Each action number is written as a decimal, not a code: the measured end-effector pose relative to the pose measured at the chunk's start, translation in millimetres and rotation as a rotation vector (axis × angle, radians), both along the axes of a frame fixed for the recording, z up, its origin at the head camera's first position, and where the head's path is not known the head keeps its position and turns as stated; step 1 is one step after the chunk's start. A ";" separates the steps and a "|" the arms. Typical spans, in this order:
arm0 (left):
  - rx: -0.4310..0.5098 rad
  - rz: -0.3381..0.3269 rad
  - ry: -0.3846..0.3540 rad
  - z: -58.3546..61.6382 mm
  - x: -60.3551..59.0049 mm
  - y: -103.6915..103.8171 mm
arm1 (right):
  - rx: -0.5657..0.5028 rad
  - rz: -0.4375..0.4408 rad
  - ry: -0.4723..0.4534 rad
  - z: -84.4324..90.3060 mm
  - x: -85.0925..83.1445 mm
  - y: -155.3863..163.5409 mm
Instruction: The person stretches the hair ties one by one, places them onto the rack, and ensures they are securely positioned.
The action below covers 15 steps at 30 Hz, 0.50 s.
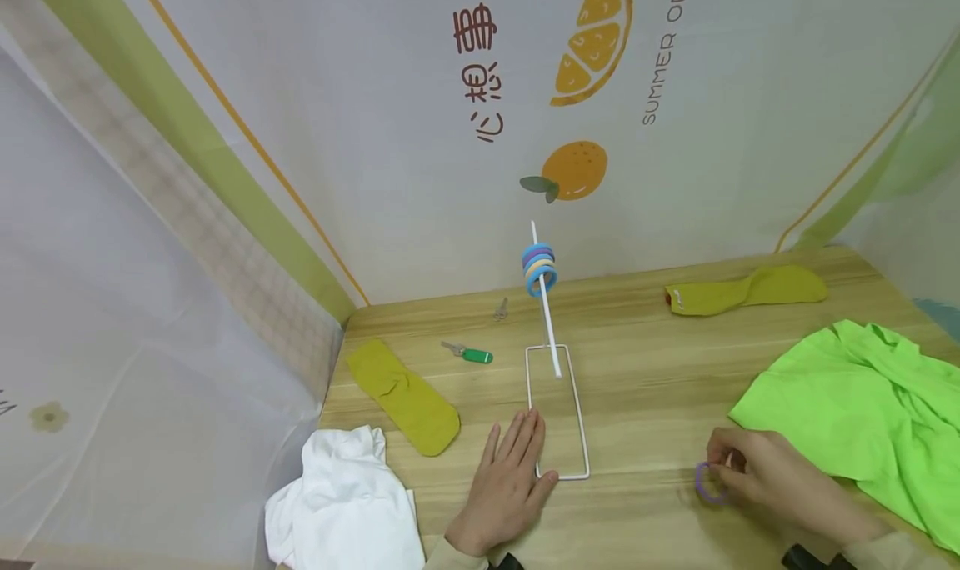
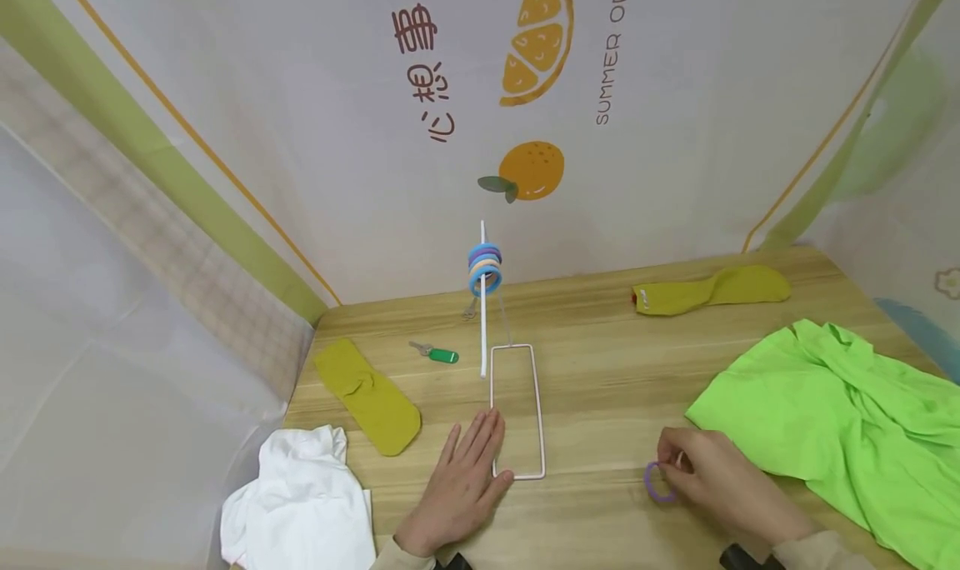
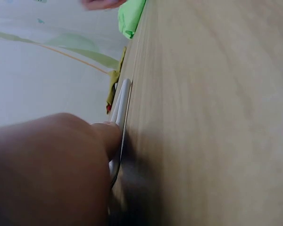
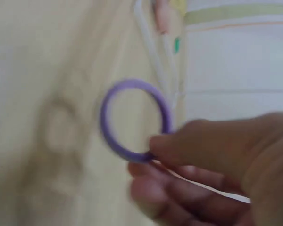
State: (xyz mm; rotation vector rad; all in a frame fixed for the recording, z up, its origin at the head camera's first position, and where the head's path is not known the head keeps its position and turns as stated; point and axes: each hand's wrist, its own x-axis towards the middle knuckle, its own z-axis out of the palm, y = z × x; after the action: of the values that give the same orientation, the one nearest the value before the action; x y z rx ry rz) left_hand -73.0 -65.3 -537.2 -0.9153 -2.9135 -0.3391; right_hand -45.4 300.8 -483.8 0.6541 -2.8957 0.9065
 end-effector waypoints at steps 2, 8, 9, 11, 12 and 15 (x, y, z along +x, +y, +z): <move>0.003 0.001 0.003 -0.8 0.3 0.0 | -0.016 -0.022 0.026 14.0 -6.7 -10.7; 0.006 0.001 0.001 -0.3 0.4 -0.1 | -0.138 -0.059 0.211 54.9 -19.8 -49.4; 0.007 0.000 0.005 0.0 0.4 -0.1 | -0.177 -0.044 0.249 61.3 -21.1 -55.6; 0.011 -0.003 0.013 0.4 0.7 -0.1 | -0.241 -0.012 0.309 75.0 -23.3 -66.9; 0.012 -0.004 0.020 0.7 0.9 -0.1 | -0.276 0.010 0.331 82.0 -23.9 -72.5; 0.015 -0.006 0.035 1.2 1.5 0.0 | -0.409 0.118 0.407 102.3 -26.0 -88.8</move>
State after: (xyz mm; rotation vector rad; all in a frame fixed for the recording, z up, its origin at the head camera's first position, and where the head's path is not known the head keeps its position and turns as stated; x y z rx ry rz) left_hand -71.5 -65.2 -535.9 -0.9180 -2.8727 -0.3414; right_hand -71.3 211.9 -381.5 0.8539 -2.2491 1.1724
